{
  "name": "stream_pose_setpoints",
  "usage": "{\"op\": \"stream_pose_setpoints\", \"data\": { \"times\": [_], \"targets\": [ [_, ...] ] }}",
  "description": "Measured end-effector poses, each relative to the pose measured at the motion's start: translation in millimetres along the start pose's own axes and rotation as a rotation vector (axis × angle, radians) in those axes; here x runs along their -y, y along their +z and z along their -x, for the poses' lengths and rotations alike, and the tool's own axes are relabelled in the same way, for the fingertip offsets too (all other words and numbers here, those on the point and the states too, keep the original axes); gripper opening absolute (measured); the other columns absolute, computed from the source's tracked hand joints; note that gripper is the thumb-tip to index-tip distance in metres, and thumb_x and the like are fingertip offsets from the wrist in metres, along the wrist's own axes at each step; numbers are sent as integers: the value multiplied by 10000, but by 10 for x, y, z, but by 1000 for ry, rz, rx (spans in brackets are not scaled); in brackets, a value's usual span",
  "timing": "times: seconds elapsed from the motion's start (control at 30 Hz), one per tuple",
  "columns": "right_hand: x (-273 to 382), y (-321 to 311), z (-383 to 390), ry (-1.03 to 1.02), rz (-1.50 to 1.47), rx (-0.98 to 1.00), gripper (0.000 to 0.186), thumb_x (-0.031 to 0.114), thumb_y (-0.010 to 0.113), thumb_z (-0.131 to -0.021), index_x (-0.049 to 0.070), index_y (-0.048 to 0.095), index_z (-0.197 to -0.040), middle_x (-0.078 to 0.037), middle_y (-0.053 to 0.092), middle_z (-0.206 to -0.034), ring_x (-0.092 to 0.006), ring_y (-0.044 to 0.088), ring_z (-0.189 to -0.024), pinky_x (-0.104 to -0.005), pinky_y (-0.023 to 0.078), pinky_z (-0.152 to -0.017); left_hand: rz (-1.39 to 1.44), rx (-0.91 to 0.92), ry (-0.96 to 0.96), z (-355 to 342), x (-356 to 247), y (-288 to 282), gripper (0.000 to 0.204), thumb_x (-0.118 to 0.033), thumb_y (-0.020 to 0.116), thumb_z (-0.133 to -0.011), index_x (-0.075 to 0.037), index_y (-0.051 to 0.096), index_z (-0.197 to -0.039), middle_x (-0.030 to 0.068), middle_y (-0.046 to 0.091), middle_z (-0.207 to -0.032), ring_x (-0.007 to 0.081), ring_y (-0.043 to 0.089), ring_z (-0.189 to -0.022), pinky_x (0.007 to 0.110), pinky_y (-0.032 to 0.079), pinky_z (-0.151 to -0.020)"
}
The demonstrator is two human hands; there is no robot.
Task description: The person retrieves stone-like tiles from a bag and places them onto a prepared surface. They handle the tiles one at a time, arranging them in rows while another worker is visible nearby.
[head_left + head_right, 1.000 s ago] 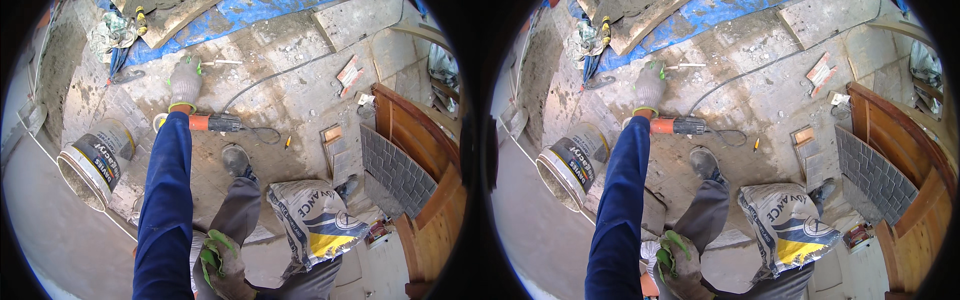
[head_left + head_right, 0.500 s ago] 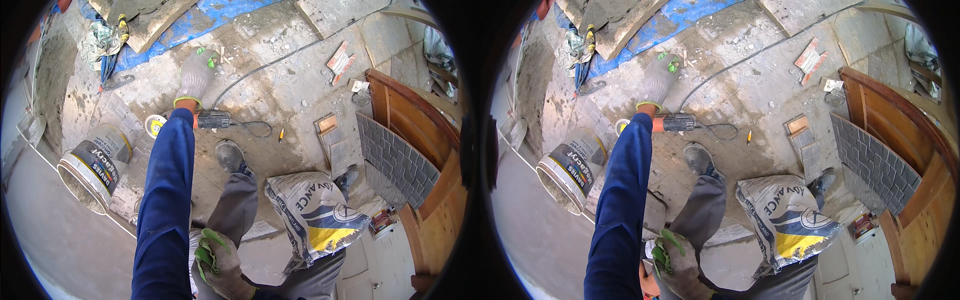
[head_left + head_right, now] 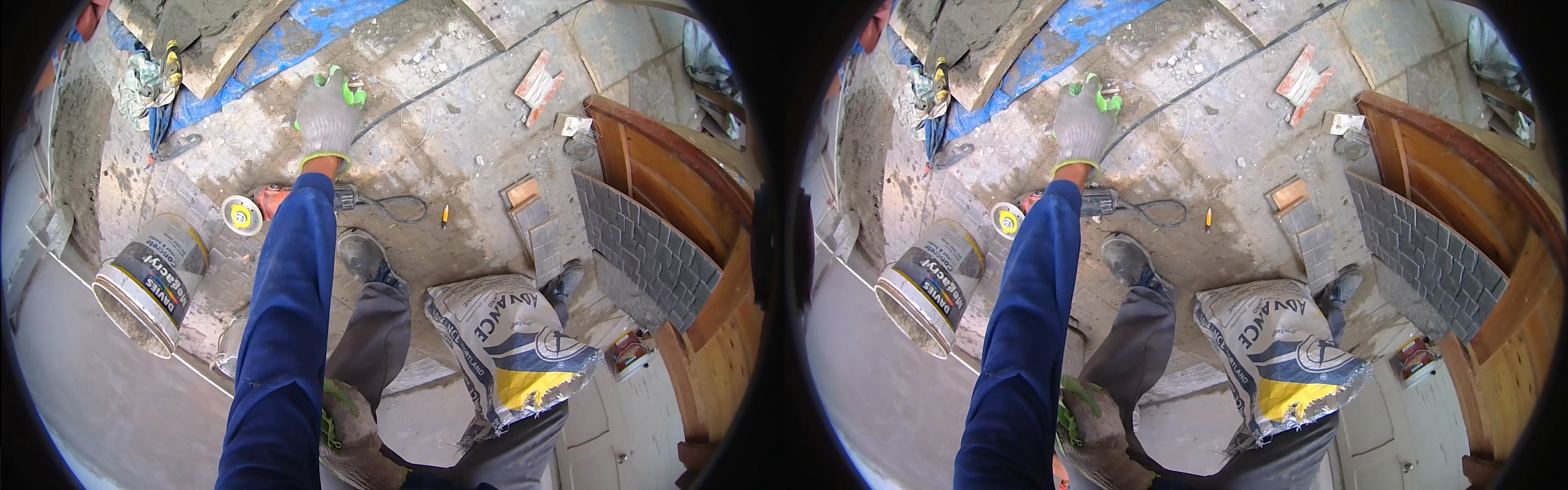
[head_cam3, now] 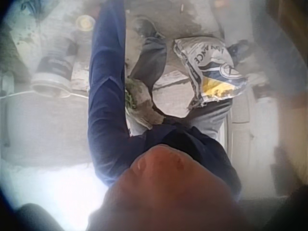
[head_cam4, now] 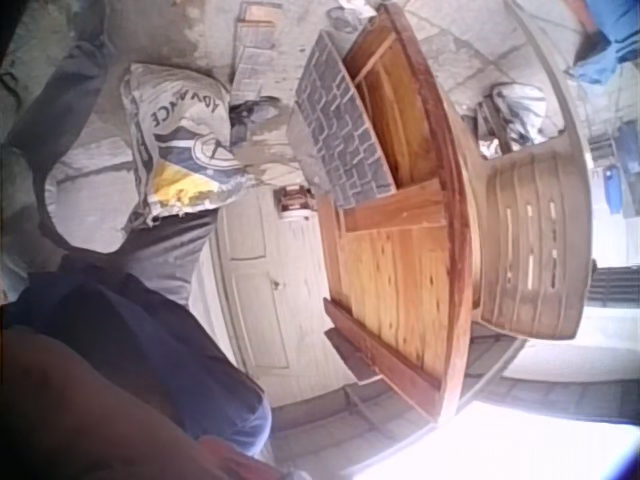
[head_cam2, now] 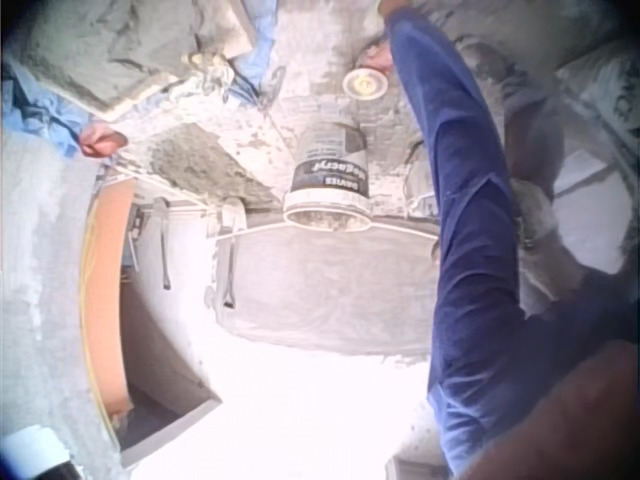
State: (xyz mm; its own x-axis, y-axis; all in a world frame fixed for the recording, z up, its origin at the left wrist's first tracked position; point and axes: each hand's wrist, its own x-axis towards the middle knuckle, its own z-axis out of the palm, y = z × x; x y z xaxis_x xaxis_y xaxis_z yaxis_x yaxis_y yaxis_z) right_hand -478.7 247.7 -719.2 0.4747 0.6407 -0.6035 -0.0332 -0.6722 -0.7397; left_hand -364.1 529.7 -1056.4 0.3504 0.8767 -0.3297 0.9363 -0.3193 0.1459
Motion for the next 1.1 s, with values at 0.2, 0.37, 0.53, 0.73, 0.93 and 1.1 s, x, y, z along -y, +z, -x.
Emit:
{"op": "stream_pose_setpoints", "data": {
  "times": [0.2, 0.37, 0.53, 0.73, 0.93, 1.1],
  "targets": [
    [-58, -46, -21, -59, -45, -35, 346, 81, 724, -831, 9, 689, -1167, -184, 698, -1108, -381, 684, -1027, -479, 550, -900, 119, -44, -45, 109, -33, 135, 315, -230, 703, -844, -108, 692, -1135, 228, 658, -1101, 432, 675, -989, 500, 565, -824],
    [-83, -128, 2, -48, -18, -22, 351, 122, 708, -845, 16, 683, -1178, -178, 694, -1116, -382, 680, -1022, -490, 543, -901, 157, -4, -115, 108, 108, 206, 326, -151, 702, -802, -81, 683, -1119, 216, 693, -992, 417, 692, -889, 477, 568, -814],
    [-70, -252, 158, -3, 56, 14, 359, 163, 692, -859, 22, 676, -1189, -173, 689, -1124, -382, 676, -1017, -500, 536, -901, 863, 159, -357, 262, 622, 150, 244, -122, 750, -847, -24, 669, -1056, 144, 715, -975, 272, 705, -809, 371, 582, -765],
    [-236, -360, 412, -90, 215, -64, 335, 272, 583, -937, 46, 669, -1168, -166, 680, -1165, -381, 666, -1018, -520, 520, -916, 1739, 194, -389, 755, 931, -511, 77, -11, 687, -930, -45, 653, -990, 74, 710, -997, 170, 690, -826, 313, 584, -693],
    [-392, -1089, 817, -42, 154, 48, 380, 183, 698, -851, 35, 646, -1197, -154, 663, -1220, -366, 615, -1138, -494, 487, -1003, 1780, 282, -376, 1858, 423, -1306, 134, -2, 672, -937, 2, 646, -1069, 122, 694, -1114, 207, 691, -931, 349, 599, -757],
    [-241, -2321, 1168, -84, 132, -116, 418, 34, 780, -774, 13, 653, -1172, -138, 685, -1196, -362, 656, -1041, -450, 517, -962, 1828, 553, -326, 2958, -333, -1916, 301, -22, 679, -943, -56, 604, -1232, 124, 651, -1217, 250, 668, -1022, 430, 563, -942]
  ]
}}
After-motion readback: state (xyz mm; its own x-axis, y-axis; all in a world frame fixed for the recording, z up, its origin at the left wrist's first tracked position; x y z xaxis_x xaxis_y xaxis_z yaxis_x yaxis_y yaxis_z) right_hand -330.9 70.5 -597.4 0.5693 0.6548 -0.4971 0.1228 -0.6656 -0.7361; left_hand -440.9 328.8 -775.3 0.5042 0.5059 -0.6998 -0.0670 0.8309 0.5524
